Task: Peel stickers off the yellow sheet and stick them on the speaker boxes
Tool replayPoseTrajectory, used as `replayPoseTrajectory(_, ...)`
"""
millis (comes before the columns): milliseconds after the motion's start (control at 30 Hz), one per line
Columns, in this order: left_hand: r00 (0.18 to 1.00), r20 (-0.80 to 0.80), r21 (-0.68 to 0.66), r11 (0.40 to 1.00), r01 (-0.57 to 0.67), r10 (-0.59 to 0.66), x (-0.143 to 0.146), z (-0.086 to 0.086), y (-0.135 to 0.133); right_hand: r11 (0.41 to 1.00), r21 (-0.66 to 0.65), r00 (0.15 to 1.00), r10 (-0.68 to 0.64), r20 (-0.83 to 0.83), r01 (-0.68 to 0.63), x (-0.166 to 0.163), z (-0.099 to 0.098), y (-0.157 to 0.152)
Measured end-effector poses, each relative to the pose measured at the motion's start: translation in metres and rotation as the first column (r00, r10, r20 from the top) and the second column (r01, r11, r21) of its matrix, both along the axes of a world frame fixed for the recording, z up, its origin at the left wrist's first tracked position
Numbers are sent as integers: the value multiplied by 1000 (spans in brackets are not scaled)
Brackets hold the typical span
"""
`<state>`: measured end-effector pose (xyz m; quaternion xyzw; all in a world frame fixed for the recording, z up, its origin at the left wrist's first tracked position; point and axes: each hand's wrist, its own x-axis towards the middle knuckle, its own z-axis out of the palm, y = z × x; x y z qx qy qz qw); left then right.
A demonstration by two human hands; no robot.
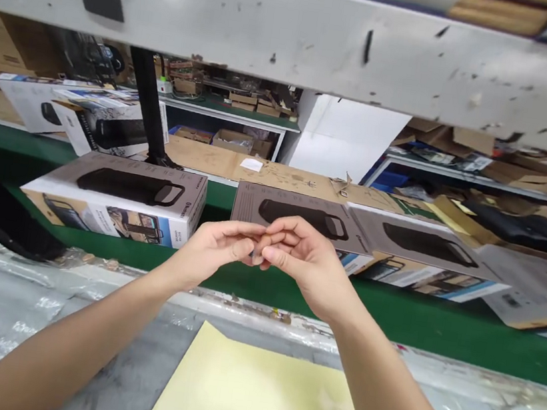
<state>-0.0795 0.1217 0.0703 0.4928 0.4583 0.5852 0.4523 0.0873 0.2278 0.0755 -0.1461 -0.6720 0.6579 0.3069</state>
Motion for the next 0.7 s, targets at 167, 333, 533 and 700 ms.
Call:
replayPoseTrajectory(167, 999, -22, 17, 999, -30, 31, -9, -2, -2, 994, 16, 995, -104, 6, 104, -1, 0, -6)
replayPoseTrajectory(333, 995, -73, 49, 997, -63, 67, -5, -7, -1, 983, 10, 983, -182, -13, 182, -1, -3, -15)
replayPoseTrajectory(533, 936, -274, -26, 971, -238, 222, -16, 4, -8, 873, 220, 900, -431, -70, 435, -11, -11, -17)
replayPoseTrajectory(700, 271, -800, 188, 652, -735, 535, -88, 24, 5, 897, 198, 916, -400, -26, 396, -71, -4, 9)
